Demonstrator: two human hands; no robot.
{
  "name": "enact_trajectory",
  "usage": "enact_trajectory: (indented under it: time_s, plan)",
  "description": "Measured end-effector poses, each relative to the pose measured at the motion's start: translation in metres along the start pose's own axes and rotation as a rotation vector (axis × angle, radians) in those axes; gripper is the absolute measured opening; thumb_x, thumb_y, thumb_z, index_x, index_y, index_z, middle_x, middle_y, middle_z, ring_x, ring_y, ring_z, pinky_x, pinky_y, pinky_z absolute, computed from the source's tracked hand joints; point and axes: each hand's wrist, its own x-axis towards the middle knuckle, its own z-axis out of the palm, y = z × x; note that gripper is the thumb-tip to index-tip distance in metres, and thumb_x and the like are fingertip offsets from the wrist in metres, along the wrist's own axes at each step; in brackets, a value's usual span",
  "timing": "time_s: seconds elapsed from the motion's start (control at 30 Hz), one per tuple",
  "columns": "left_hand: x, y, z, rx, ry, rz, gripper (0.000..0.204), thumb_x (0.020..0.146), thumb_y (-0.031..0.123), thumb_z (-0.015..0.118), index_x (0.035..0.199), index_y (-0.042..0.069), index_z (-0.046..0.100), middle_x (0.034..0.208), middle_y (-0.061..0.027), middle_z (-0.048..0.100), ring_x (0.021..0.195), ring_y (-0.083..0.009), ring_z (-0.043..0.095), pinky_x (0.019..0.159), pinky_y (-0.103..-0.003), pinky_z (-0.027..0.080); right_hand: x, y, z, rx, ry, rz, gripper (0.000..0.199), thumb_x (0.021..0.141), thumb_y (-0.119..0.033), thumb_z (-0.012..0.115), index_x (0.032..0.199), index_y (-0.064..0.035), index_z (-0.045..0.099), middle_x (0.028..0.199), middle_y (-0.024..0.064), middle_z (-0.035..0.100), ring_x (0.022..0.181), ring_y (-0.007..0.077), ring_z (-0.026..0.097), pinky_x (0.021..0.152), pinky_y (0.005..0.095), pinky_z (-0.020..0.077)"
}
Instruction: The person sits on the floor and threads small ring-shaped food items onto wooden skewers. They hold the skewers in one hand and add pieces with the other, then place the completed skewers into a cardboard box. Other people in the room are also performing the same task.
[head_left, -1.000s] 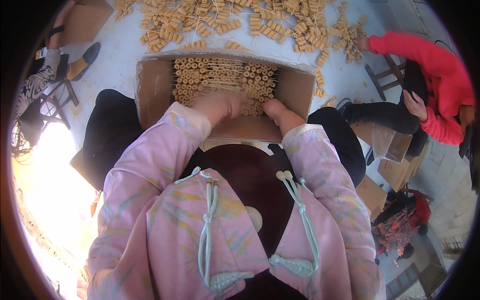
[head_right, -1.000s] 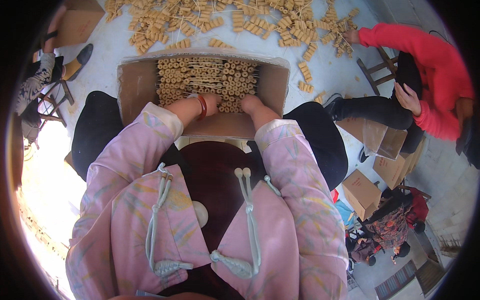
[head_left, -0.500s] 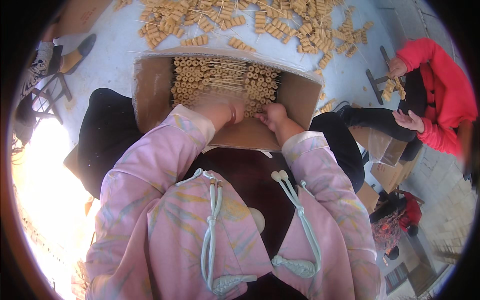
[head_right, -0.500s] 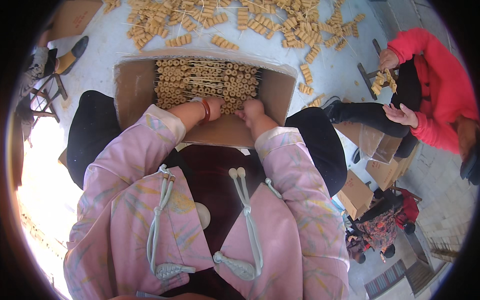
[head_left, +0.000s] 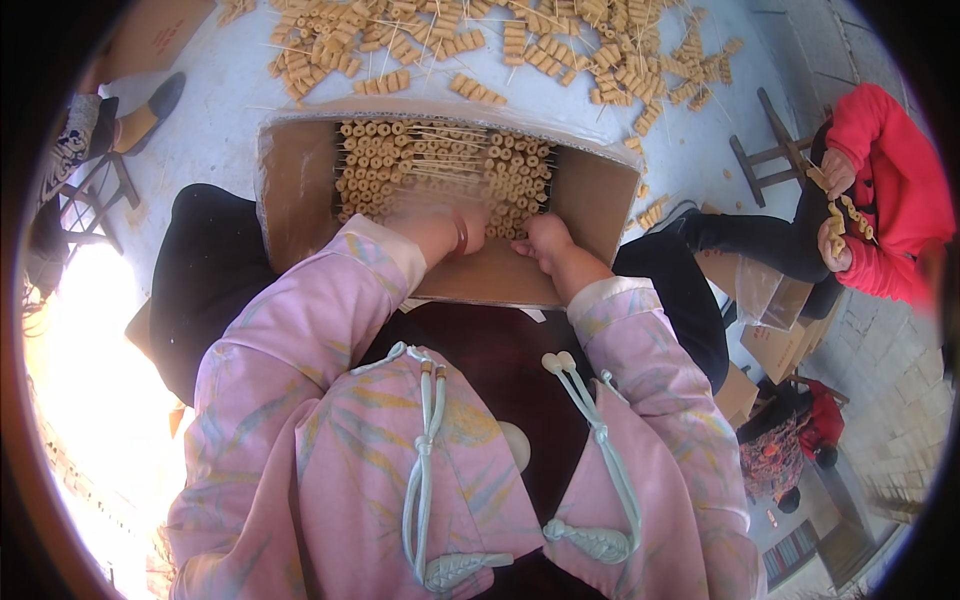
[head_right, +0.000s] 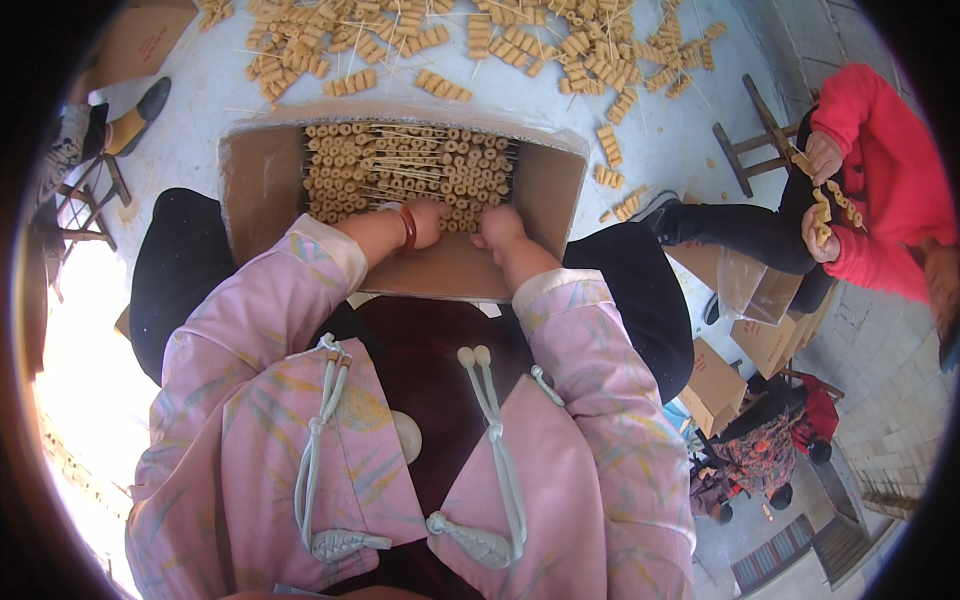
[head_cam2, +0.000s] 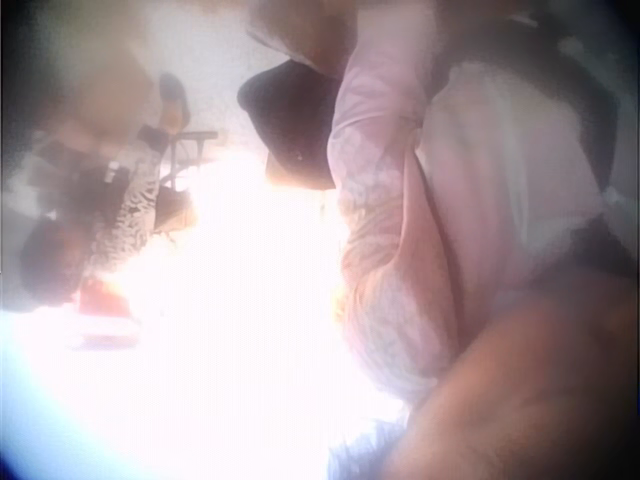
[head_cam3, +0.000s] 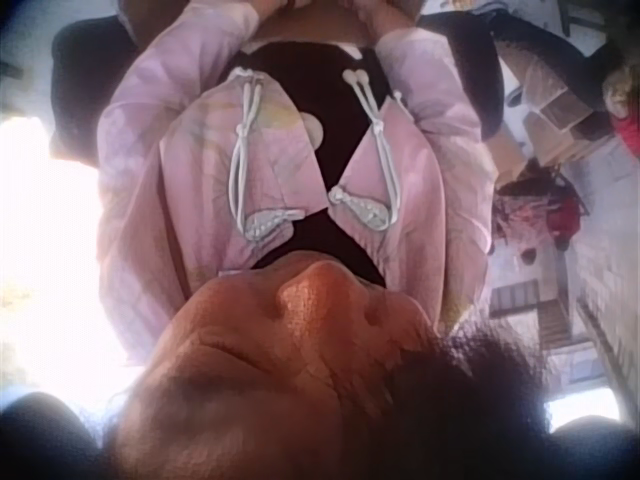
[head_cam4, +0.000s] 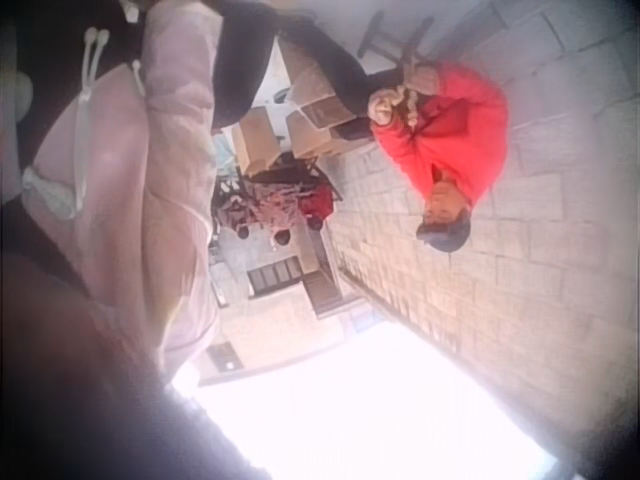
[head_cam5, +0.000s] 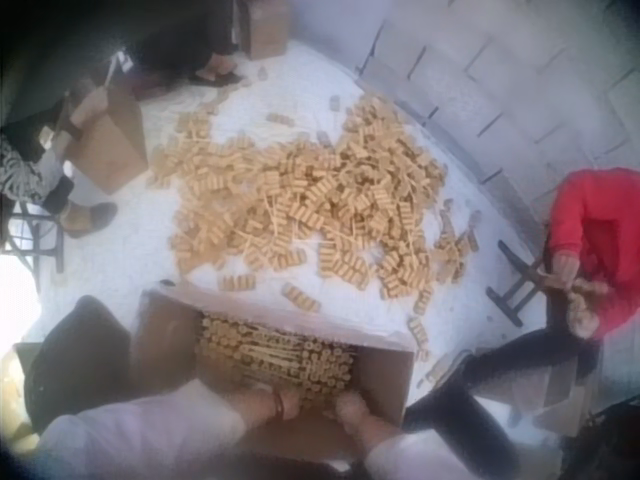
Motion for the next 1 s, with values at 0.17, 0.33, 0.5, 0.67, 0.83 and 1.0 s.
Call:
enact_trajectory:
  time_s: [0.17, 0.33, 0.5, 0.67, 0.83, 1.0]
  plan:
    - [-0.01, 0.004, -0.005, 0.104, 0.004, 0.04, 0.033, 0.08, 0.008, 0.056, 0.112, 0.001, 0.061, 0.108, -0.0228, 0.064, 0.104, -0.0362, 0.061, 0.091, -0.042, 0.048, -0.016, -0.011, -0.008, -1.084, -0.111, -0.393, 0.029, 0.089, -0.012, 0.048, 0.113, 0.0027, 0.054, 0.115, 0.0212, 0.058, 0.091, 0.0357, 0.063, 0.073, 0.0408, 0.0534]
    - [-0.024, 0.01, -0.011, 0.188, 0.212, 0.191, 0.028, 0.08, 0.008, 0.053, 0.107, 0.003, 0.063, 0.114, -0.018, 0.059, 0.11, -0.0318, 0.056, 0.094, -0.039, 0.046, -0.038, 0.005, -0.004, -1.271, 0.027, -0.499, 0.041, 0.086, -0.015, 0.047, 0.123, 0.001, 0.052, 0.131, 0.0219, 0.049, 0.114, 0.0368, 0.054, 0.099, 0.0428, 0.0424]
    - [-0.023, 0.013, -0.011, 0.4, 0.095, 0.292, 0.029, 0.083, 0.012, 0.05, 0.108, 0.004, 0.063, 0.118, -0.0131, 0.054, 0.117, -0.0293, 0.05, 0.099, -0.037, 0.042, -0.034, 0.005, 0.0, -1.291, -0.025, -0.393, 0.041, 0.087, -0.018, 0.048, 0.123, 0.0015, 0.052, 0.134, 0.0214, 0.048, 0.123, 0.0364, 0.048, 0.104, 0.0421, 0.0389]
    - [-0.026, 0.012, -0.015, 0.399, 0.122, 0.373, 0.033, 0.087, 0.013, 0.045, 0.114, 0.004, 0.06, 0.123, -0.0122, 0.054, 0.12, -0.0283, 0.048, 0.102, -0.036, 0.04, -0.04, 0.002, 0.004, -1.302, 0.001, -0.392, 0.043, 0.088, -0.02, 0.048, 0.125, 0.0018, 0.05, 0.134, 0.021, 0.048, 0.123, 0.0365, 0.047, 0.104, 0.042, 0.0389]
    - [-0.018, 0.009, -0.009, 0.326, 0.119, 0.315, 0.038, 0.088, 0.013, 0.044, 0.122, 0.004, 0.057, 0.137, -0.0109, 0.046, 0.127, -0.0281, 0.044, 0.107, -0.036, 0.036, -0.04, 0.001, 0.001, -1.311, 0.098, -0.535, 0.051, 0.087, -0.02, 0.048, 0.132, 0.004, 0.043, 0.139, 0.0217, 0.042, 0.125, 0.0369, 0.045, 0.104, 0.0418, 0.0385]
    - [-0.013, 0.002, 0.0, 0.206, 0.136, 0.31, 0.04, 0.087, 0.015, 0.046, 0.124, 0.004, 0.056, 0.139, -0.0114, 0.044, 0.129, -0.0282, 0.043, 0.107, -0.038, 0.036, -0.036, -0.004, 0.003, -1.307, 0.084, -0.501, 0.057, 0.087, -0.022, 0.051, 0.136, 0.0056, 0.038, 0.142, 0.0238, 0.038, 0.128, 0.0363, 0.043, 0.104, 0.0422, 0.0383]
